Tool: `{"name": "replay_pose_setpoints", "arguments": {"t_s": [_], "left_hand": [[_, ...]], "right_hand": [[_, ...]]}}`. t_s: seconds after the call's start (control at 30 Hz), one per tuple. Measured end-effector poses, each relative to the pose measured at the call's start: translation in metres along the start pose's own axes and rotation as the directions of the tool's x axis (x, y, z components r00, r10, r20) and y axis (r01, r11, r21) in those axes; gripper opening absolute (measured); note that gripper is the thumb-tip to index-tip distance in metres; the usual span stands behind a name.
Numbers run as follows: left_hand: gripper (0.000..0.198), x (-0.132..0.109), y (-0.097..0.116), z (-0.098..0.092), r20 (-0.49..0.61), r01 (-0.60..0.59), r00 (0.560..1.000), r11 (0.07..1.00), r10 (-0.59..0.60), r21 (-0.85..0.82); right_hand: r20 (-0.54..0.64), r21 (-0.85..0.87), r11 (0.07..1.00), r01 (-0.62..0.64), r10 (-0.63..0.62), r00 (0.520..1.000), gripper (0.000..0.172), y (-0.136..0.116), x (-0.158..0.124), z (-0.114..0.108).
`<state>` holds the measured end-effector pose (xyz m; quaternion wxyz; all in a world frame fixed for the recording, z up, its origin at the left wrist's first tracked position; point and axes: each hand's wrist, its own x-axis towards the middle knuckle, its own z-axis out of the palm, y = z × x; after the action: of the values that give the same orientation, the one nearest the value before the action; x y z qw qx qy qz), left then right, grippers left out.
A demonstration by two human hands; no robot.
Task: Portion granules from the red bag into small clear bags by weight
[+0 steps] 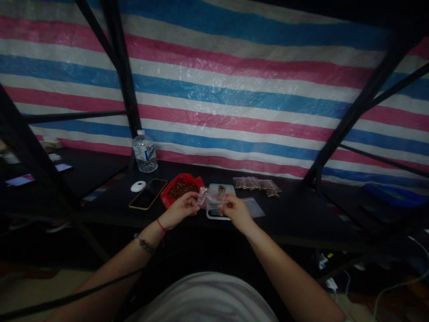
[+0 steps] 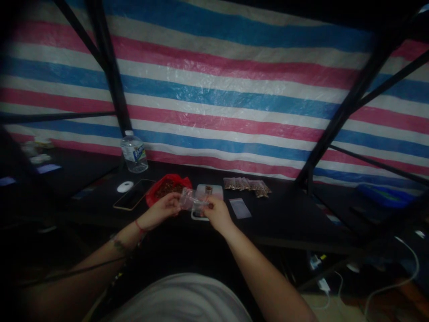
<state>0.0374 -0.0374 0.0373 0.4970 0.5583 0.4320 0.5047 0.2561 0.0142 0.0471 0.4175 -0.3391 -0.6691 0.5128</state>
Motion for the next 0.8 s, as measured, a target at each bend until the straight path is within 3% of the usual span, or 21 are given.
{"name": "replay_pose_setpoints", "arguments": {"t_s": [0.1,0.17,0.23,0.27,0.33,0.37,0.43,0.5,0.67,0.8], "left_hand": [[0.046,0.003,-0.001,-0.003,-0.052,-0.030,0.998,0.998,0.033,0.053],[0.043,0.002,0.002,-0.004,-0.168,-0.052,0.983,0.988,0.077,0.148],[0.040,-0.002,0.008,-0.004,-0.247,-0.140,0.940,0.925,0.236,0.353],[0.040,-0.005,0.012,-0.002,-0.215,-0.203,0.916,0.852,0.340,0.482],[0.045,-0.013,0.021,0.004,0.009,-0.343,0.883,0.632,0.469,0.695],[0.051,-0.018,0.025,0.008,0.138,-0.400,0.877,0.539,0.461,0.741],[0.069,-0.024,0.030,0.016,0.267,-0.443,0.876,0.455,0.401,0.772],[0.075,-0.027,0.030,0.021,0.269,-0.410,0.900,0.457,0.343,0.790],[0.048,-0.022,0.024,0.017,0.192,-0.318,0.942,0.544,0.276,0.776],[0.047,-0.018,0.020,0.013,0.078,-0.225,0.964,0.619,0.255,0.752]], "right_hand": [[-0.084,-0.007,1.000,0.004,-0.005,0.996,0.028,0.005,0.000,-0.005],[-0.092,-0.031,0.999,0.022,-0.025,0.995,0.030,0.008,0.000,-0.005],[-0.065,-0.088,0.995,0.042,-0.047,0.997,0.033,0.010,-0.001,-0.003],[-0.033,-0.133,0.989,0.057,-0.062,0.998,0.035,0.010,-0.003,-0.001],[0.047,-0.244,0.964,0.109,-0.100,0.994,0.034,0.011,-0.006,0.006],[0.090,-0.295,0.945,0.144,-0.122,0.988,0.033,0.010,-0.009,0.010],[0.164,-0.372,0.906,0.200,-0.148,0.975,0.029,0.008,-0.014,0.018],[0.208,-0.421,0.880,0.219,-0.142,0.968,0.026,0.006,-0.018,0.025],[0.235,-0.420,0.863,0.280,-0.194,0.952,0.015,0.002,-0.008,0.025],[0.002,-0.570,0.779,0.260,-0.315,0.949,0.023,0.002,0.027,0.004]]}}
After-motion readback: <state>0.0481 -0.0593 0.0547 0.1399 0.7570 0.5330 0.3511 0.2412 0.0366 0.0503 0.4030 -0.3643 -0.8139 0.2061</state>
